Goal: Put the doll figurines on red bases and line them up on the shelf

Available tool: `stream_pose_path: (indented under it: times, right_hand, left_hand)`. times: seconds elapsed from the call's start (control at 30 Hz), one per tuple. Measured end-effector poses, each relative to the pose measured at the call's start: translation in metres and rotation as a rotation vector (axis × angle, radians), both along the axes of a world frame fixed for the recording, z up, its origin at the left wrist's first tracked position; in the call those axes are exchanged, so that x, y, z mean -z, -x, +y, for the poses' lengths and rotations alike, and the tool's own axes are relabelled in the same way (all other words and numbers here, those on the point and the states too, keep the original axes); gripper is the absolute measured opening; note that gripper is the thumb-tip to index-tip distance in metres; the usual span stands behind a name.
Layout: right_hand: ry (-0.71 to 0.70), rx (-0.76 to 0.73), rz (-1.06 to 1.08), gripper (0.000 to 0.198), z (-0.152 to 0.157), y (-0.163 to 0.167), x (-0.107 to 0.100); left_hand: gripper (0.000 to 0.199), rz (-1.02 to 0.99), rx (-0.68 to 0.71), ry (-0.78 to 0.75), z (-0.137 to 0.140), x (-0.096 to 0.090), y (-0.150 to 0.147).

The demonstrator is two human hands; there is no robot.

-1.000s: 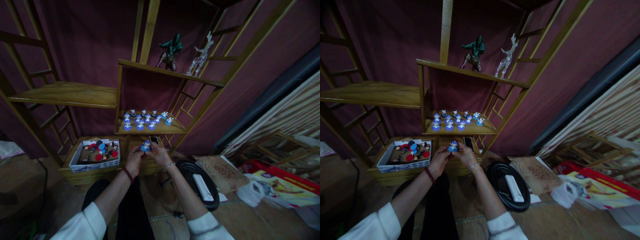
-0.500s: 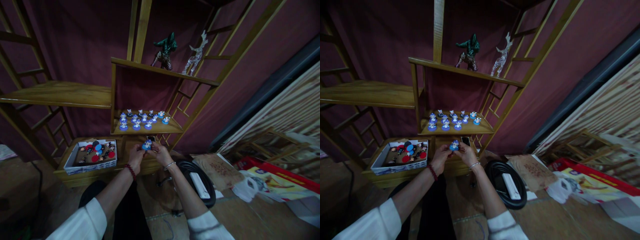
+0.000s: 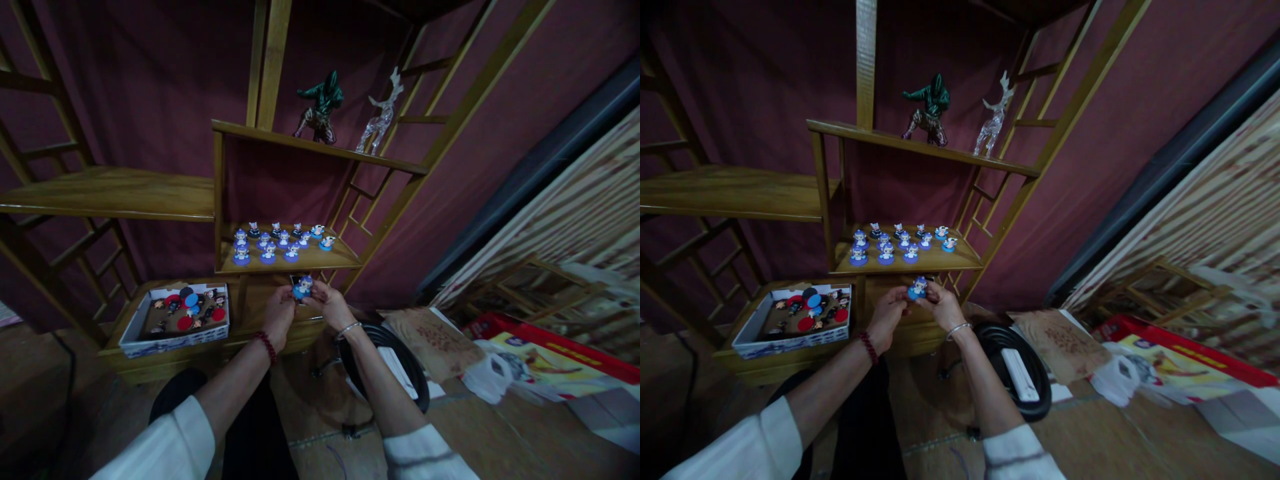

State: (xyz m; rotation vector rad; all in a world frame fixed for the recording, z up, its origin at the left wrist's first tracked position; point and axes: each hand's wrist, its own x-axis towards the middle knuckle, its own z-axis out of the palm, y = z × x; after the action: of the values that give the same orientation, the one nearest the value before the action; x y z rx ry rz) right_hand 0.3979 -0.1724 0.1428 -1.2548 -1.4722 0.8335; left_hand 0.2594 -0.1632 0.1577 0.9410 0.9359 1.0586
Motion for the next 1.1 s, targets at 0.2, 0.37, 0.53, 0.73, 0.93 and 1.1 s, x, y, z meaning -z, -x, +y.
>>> stream_pose_path:
  times: [0.2, 0.37, 0.53, 0.73, 0.93, 1.1]
  right_hand:
    - [0.004, 0.026, 0.011, 0.042, 0.0, -0.009, -0.008]
    - [-0.021, 0.073, -0.004, 0.043, 0.004, -0.022, -0.01]
    - [-0.052, 0.096, -0.019, 0.045, 0.01, -0.037, -0.009]
    - [-0.042, 0.123, -0.008, 0.043, 0.018, -0.051, -0.011]
    - [-0.059, 0.094, -0.002, 0.041, 0.026, -0.058, -0.02]
    - [-0.056, 0.123, 0.018, 0.046, 0.036, -0.061, -0.029]
  left_hand:
    - [0.03, 0.026, 0.004, -0.09, 0.003, 0.001, -0.01]
    - [0.028, -0.019, 0.002, -0.132, 0.01, 0.006, -0.018]
    - [0.034, 0.1, 0.017, -0.301, 0.011, 0.003, -0.024]
    - [0.045, 0.116, 0.042, -0.475, 0.012, -0.001, -0.031]
    - [0.053, 0.106, 0.109, -0.586, 0.013, -0.009, -0.035]
    - [0.055, 0.043, 0.152, -0.523, 0.016, -0.016, -0.038]
